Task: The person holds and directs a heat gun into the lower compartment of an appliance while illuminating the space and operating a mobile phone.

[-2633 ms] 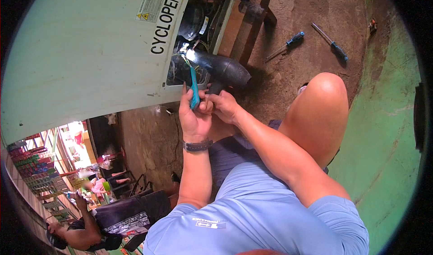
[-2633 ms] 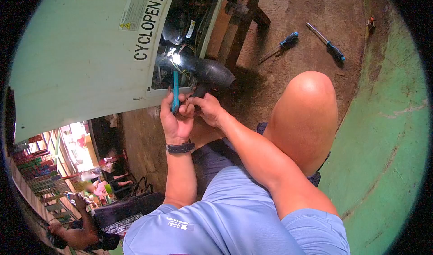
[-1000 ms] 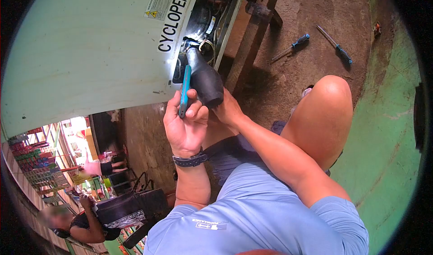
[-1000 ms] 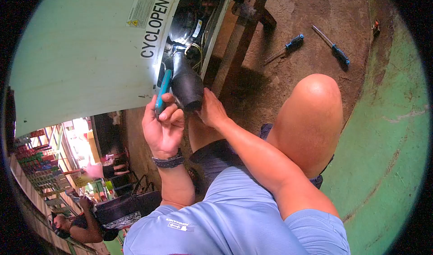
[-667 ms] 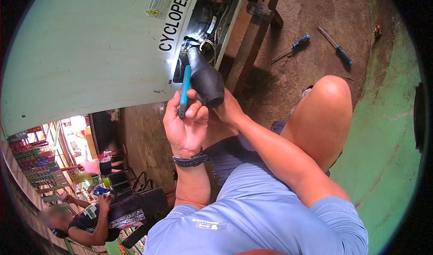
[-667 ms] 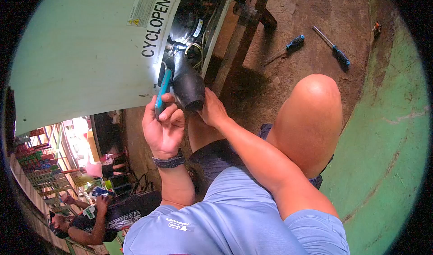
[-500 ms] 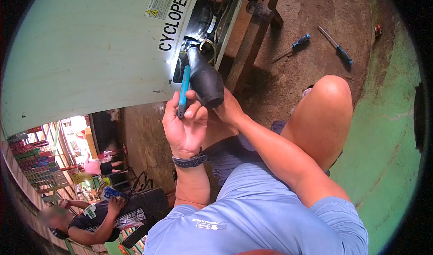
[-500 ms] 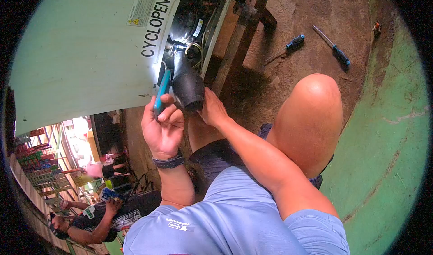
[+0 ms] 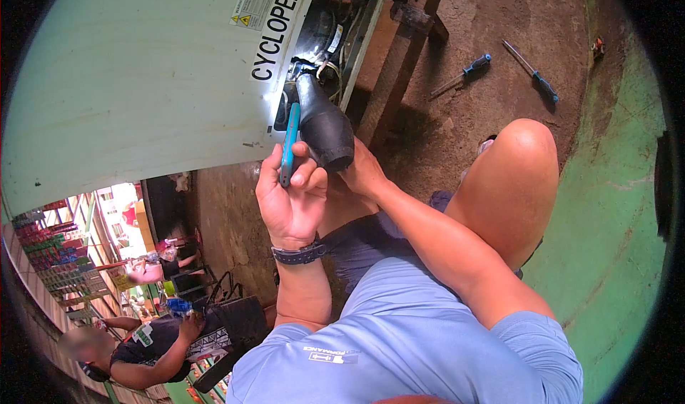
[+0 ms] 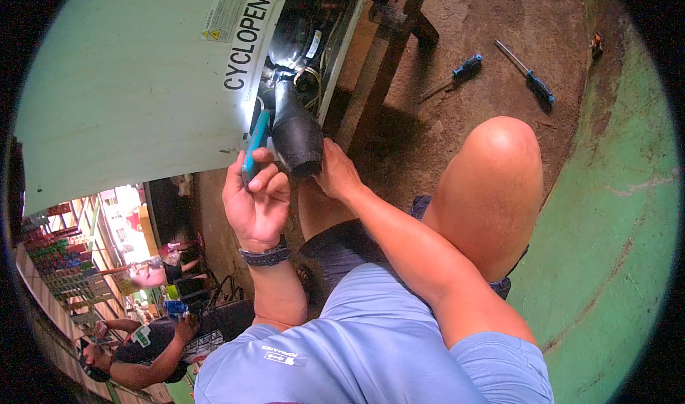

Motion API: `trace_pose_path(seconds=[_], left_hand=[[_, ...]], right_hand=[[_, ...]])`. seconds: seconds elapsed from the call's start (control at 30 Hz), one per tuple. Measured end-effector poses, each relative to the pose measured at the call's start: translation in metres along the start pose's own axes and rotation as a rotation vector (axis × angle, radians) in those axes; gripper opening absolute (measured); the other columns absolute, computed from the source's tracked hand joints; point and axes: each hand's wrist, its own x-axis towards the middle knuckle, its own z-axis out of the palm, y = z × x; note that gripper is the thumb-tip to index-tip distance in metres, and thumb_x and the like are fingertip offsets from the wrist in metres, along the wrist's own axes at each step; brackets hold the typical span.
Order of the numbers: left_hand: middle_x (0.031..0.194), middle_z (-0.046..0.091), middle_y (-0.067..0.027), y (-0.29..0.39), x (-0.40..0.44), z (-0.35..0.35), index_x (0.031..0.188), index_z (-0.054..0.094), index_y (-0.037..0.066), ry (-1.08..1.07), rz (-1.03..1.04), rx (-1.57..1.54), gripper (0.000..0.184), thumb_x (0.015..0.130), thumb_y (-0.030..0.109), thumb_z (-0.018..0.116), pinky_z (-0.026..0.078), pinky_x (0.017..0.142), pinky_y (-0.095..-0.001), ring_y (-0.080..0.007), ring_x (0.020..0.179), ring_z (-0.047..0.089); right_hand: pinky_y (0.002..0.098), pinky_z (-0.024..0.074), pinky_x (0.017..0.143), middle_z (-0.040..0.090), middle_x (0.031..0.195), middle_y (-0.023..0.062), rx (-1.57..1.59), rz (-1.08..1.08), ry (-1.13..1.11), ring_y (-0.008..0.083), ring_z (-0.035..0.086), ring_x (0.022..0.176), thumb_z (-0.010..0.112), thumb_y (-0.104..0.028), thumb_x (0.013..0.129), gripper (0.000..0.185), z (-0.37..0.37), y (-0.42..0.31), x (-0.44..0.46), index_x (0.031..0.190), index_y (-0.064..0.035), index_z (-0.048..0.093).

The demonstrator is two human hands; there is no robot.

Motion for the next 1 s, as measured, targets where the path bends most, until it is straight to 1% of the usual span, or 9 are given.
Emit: trace_pose_path(seconds=[0.1,0.3,0.53,0.73,0.83,0.9,1.0], left_hand=[[0.098,0.064,-0.0112,0.001,-0.001,0.0,0.104,0.052,-0.001,-0.002,0.001,0.001,0.025,0.106,0.024,0.048,0.037,0.056,-0.0266,-0.0108,0.062,0.053],[0.097,0.063,-0.011,0.002,-0.001,0.0,0.104,0.053,-0.001,0.018,-0.002,-0.007,0.025,0.106,0.024,0.048,0.037,0.056,-0.0269,-0.0112,0.062,0.052],[0.098,0.062,-0.011,0.0,0.001,-0.003,0.105,0.052,-0.001,0.014,-0.018,-0.017,0.025,0.106,0.024,0.048,0.036,0.057,-0.0274,-0.0115,0.062,0.052],[0.098,0.062,-0.0108,0.0,0.001,-0.005,0.105,0.052,-0.001,0.001,-0.022,-0.023,0.025,0.106,0.024,0.047,0.036,0.057,-0.0277,-0.0115,0.063,0.052],[0.098,0.062,-0.0108,0.0,0.002,-0.005,0.105,0.052,-0.001,-0.01,-0.02,-0.019,0.024,0.106,0.023,0.047,0.037,0.057,-0.0276,-0.0115,0.062,0.052],[0.097,0.062,-0.0108,0.0,0.003,-0.005,0.105,0.052,0.0,-0.009,-0.018,-0.02,0.024,0.106,0.023,0.048,0.037,0.057,-0.0275,-0.0115,0.062,0.052],[0.097,0.062,-0.0108,-0.001,0.003,-0.005,0.105,0.052,0.0,-0.007,-0.017,-0.02,0.024,0.106,0.023,0.048,0.037,0.057,-0.0275,-0.0115,0.062,0.052]], right_hand=[[0.0464,0.0471,0.101,0.058,0.124,0.0221,-0.014,-0.03,0.009,0.043,0.054,0.122,0.078,-0.003,0.072,0.064,0.002,0.004,-0.001,0.13,-0.0033,0.05],[0.0467,0.0469,0.102,0.058,0.124,0.0212,0.01,-0.016,-0.031,0.043,0.054,0.122,0.079,-0.003,0.071,0.069,0.0,0.002,0.001,0.133,-0.0041,0.049],[0.0469,0.0468,0.102,0.058,0.125,0.0208,-0.004,0.008,-0.018,0.0426,0.054,0.122,0.081,-0.002,0.069,0.071,0.002,0.003,0.0,0.133,-0.0043,0.049],[0.0468,0.0463,0.103,0.059,0.124,0.0211,0.044,-0.014,-0.003,0.0426,0.054,0.123,0.082,-0.002,0.069,0.072,0.001,0.002,0.001,0.133,-0.0045,0.049],[0.0465,0.0463,0.103,0.058,0.126,0.0211,0.016,-0.026,-0.004,0.0427,0.054,0.124,0.081,-0.002,0.07,0.071,-0.001,-0.003,0.0,0.133,-0.0047,0.05],[0.0461,0.0468,0.102,0.06,0.126,0.0211,0.028,0.002,-0.024,0.0429,0.055,0.123,0.079,-0.003,0.072,0.067,-0.003,-0.005,0.0,0.133,-0.0054,0.051],[0.0458,0.0476,0.101,0.061,0.125,0.0213,0.071,-0.023,-0.011,0.0431,0.056,0.122,0.077,-0.004,0.075,0.061,-0.005,-0.009,0.001,0.132,-0.0056,0.053]])
